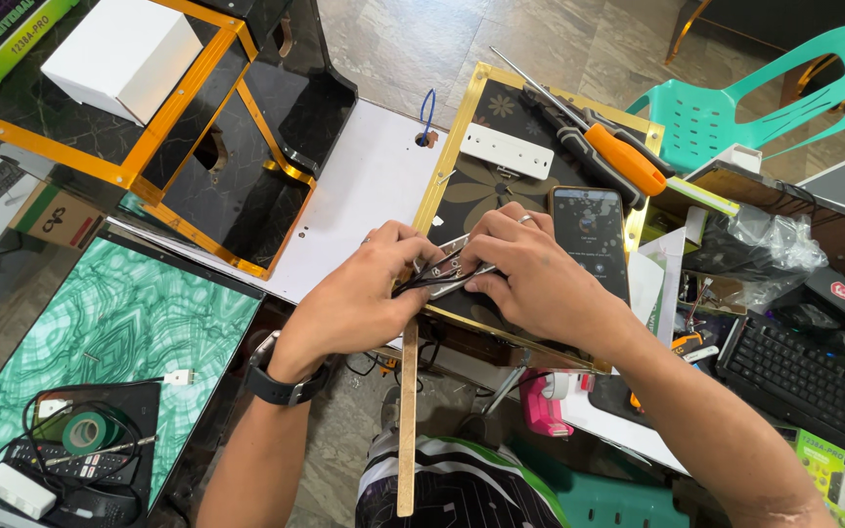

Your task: The person uses a screwdriver to unscrew and open a power strip on a workbench, then strips insulation from the ends of wires by hand and works on the internal components. They briefly handle a smartphone on the desk and later scroll through an app on it.

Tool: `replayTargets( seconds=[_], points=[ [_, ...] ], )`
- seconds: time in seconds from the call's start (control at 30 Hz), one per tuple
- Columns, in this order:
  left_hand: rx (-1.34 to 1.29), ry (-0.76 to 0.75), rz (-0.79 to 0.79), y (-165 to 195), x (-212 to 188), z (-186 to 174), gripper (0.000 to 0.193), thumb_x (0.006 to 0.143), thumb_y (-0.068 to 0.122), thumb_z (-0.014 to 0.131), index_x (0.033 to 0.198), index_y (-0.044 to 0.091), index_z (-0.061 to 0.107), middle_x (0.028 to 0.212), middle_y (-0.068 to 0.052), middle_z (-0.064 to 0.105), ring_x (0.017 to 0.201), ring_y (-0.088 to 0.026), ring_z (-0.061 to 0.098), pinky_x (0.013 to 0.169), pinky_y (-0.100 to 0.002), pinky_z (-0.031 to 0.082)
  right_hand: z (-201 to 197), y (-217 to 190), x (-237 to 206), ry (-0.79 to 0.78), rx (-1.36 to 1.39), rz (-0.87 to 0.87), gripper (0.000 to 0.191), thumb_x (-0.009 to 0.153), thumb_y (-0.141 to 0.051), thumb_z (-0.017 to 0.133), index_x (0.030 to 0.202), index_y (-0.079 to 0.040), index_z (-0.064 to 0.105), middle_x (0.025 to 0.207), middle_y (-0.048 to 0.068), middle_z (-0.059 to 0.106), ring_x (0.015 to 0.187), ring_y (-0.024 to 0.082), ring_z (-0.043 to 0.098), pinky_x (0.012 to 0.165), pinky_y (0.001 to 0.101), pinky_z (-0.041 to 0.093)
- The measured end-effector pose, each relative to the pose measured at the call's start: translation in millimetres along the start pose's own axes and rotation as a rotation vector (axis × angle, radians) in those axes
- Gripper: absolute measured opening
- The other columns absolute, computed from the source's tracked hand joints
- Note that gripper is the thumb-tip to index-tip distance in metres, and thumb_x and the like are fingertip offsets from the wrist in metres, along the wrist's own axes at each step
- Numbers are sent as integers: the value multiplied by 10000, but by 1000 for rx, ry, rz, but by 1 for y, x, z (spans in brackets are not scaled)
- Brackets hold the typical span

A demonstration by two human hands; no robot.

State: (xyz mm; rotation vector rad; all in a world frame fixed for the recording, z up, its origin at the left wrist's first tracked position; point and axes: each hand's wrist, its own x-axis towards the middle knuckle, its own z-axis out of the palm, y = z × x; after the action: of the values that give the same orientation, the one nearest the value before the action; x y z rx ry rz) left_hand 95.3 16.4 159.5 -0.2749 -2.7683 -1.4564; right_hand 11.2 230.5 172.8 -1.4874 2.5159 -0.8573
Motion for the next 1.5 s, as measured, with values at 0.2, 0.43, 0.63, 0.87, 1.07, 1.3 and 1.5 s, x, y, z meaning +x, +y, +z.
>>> replayTargets(
  seconds=[0.2, 0.43, 0.63, 0.87, 1.07, 1.3, 1.5],
  points=[
    [-53, 37, 92, 1, -8, -11, 206, 851, 130, 745, 1047, 71, 720, 1178, -106, 697, 1068, -303, 681, 903, -396, 536, -3, 0, 1, 19, -31, -73, 109, 812, -100, 762, 914, -104, 723, 932, 35, 642, 1052, 264, 571, 932, 429, 380],
    [20, 91, 126, 3, -7, -4, 127, 918, 93, 676, 1024, 90, 745, 1148, -94, 725, 999, -318, 721, 872, -389, 566, -1, 2, -2, 50, -41, -114, 155, 807, -94, 762, 961, -101, 739, 889, 39, 623, 1065, 271, 580, 949, 437, 395],
    [213, 139, 307, 8, -10, -5, 241, 809, -1, 682, 1019, 83, 766, 1125, -152, 708, 961, -340, 708, 890, -446, 527, -1, 5, -4, 25, -96, -134, 122, 791, -39, 719, 884, -113, 747, 910, 36, 626, 1083, 268, 586, 956, 435, 413],
    [372, 129, 283, 7, -8, 0, 296, 798, -9, 636, 1024, 125, 772, 1125, -98, 693, 1007, -284, 700, 850, -440, 517, -1, -4, -4, 51, -168, -196, 94, 801, -25, 675, 855, -90, 716, 973, 33, 646, 1093, 278, 572, 1002, 464, 396],
    [444, 129, 272, 5, -10, 0, 280, 816, 33, 646, 1033, 162, 766, 1113, -62, 666, 1015, -250, 671, 816, -442, 488, -1, -4, -4, 50, -188, -223, 154, 797, -33, 680, 929, -97, 728, 897, 55, 618, 1066, 293, 593, 991, 475, 415],
    [514, 164, 334, 19, -11, 1, 119, 798, 119, 700, 913, 119, 731, 1101, -80, 674, 981, -283, 672, 806, -451, 503, 0, -4, -3, 92, -172, -225, 174, 802, -9, 695, 956, -89, 714, 879, 61, 615, 1065, 302, 614, 940, 441, 472],
    [467, 19, 163, 28, 16, -9, 148, 792, 151, 739, 907, 65, 705, 902, -136, 689, 823, -372, 686, 715, -480, 537, 0, -5, -5, 108, -97, -188, 120, 791, -8, 736, 893, -63, 702, 920, 66, 657, 1040, 290, 625, 906, 430, 472]
  ],
)
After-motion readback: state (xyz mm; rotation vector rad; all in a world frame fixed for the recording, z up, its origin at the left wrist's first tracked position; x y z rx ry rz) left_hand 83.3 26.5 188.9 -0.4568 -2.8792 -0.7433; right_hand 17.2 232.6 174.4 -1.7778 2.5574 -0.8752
